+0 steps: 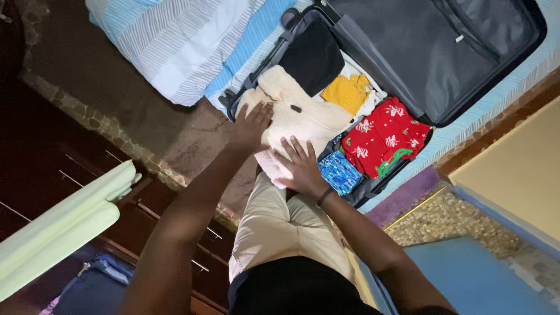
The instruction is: The person packs a suitcase by folding and placing various items of clothing, including a camouflage top, a red patterned shirt, blue patterned shorts, a white polka-dot garment, a yellow top, and several pairs of jeans, into the main compartment.
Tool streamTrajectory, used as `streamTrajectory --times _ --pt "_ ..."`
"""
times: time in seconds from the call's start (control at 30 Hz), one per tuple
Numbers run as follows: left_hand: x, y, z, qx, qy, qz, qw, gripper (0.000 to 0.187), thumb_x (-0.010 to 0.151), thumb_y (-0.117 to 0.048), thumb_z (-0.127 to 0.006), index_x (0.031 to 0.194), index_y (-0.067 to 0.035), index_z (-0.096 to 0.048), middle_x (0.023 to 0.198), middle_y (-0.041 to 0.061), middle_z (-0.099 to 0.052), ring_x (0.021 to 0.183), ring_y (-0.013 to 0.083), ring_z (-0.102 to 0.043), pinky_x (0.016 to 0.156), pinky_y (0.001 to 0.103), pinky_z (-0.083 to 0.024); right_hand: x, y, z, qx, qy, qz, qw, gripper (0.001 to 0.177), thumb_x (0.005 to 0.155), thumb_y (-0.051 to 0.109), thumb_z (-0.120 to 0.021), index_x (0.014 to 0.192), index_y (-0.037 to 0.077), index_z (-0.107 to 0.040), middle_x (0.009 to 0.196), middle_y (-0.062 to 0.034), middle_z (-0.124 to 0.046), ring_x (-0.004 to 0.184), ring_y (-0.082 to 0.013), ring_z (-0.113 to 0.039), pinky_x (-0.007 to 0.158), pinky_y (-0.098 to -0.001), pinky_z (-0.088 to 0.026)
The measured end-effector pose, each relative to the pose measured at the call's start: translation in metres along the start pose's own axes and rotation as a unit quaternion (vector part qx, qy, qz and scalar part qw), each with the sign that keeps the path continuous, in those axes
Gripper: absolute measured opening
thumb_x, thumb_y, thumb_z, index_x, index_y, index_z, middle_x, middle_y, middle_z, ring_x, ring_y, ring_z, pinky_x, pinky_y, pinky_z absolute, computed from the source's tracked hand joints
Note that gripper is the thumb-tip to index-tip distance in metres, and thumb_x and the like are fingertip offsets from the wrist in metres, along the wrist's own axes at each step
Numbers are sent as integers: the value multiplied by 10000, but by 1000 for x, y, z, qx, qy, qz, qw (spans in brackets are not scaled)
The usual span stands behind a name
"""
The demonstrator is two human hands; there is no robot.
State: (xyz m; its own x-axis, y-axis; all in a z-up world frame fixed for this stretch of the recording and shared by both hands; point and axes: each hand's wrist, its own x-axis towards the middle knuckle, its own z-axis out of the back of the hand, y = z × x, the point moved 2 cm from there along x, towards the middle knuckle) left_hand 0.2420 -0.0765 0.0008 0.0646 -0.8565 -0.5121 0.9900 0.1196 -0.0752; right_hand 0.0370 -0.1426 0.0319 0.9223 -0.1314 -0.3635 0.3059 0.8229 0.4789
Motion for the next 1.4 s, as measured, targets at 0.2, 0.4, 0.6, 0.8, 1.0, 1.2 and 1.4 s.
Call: streamTrajectory --times 0.2,0.4,0.6,0.8,1.0,1.2,1.4 --pt "31 -35 -49 17 -20 107 994 1095 798 -731 -679 1652 -169 -291 1729 56 -218 1590 244 -104 1251 570 -20 13 -69 -10 -108 33 -35 993 931 783 359 -788 1609 273 -366 1688 -14 -318 1533 -247 -319 1188 -625 -259" --pt "65 -42 -110 -22 119 156 980 942 829 -675 -644 1582 -235 -286 1680 -15 -187 1570 274 -20 1225 645 40 42 -89 -84 -188 39 -11 981 870 836 297 -739 1603 213 -339 1655 -41 -341 1452 -254 -346 1084 -646 -299" --pt "41 -32 -87 -56 -10 111 992 1010 785 -559 -778 1579 -87 -371 1654 109 -317 1580 317 -138 1240 634 -64 33 -84 -51 -153 57 9 987 935 743 399 -726 1572 172 -359 1640 -69 -334 1475 -266 -336 1125 -638 -256" --pt "-2 -21 -42 -162 -201 14 966 997 752 -473 -847 1531 -17 -424 1608 157 -381 1545 306 -269 1180 616 -246 -3 -74 -4 13 -94 27 995 797 839 510 -757 1517 189 -491 1644 -58 -362 1517 -300 -358 1217 -633 -236" --pt "10 -16 -2 -132 -215 -41 967 1110 751 -534 -899 1625 -143 -337 1597 116 -335 1575 313 -248 1269 588 -259 13 -85 39 -7 -201 -137 970 1111 674 647 -816 1554 133 -373 1607 -280 -302 1486 -512 -250 1165 -701 -151" --pt "63 3 37 24 11 -5 1000 1592 320 -638 -954 1666 -247 -199 1728 51 -109 1587 278 -107 1220 636 -162 44 -94 10 23 6 -187 982 1395 587 736 -831 1631 93 -166 1611 -330 -234 1512 -511 -201 1188 -696 -127" --pt "106 5 17 65 51 -22 996 1682 239 -648 -985 1645 -284 -136 1719 59 -84 1573 299 -75 1218 608 -164 9 -106 -41 25 -149 -88 985 1472 525 782 -842 1597 12 -190 1616 -350 -201 1508 -506 -195 1161 -711 -144"
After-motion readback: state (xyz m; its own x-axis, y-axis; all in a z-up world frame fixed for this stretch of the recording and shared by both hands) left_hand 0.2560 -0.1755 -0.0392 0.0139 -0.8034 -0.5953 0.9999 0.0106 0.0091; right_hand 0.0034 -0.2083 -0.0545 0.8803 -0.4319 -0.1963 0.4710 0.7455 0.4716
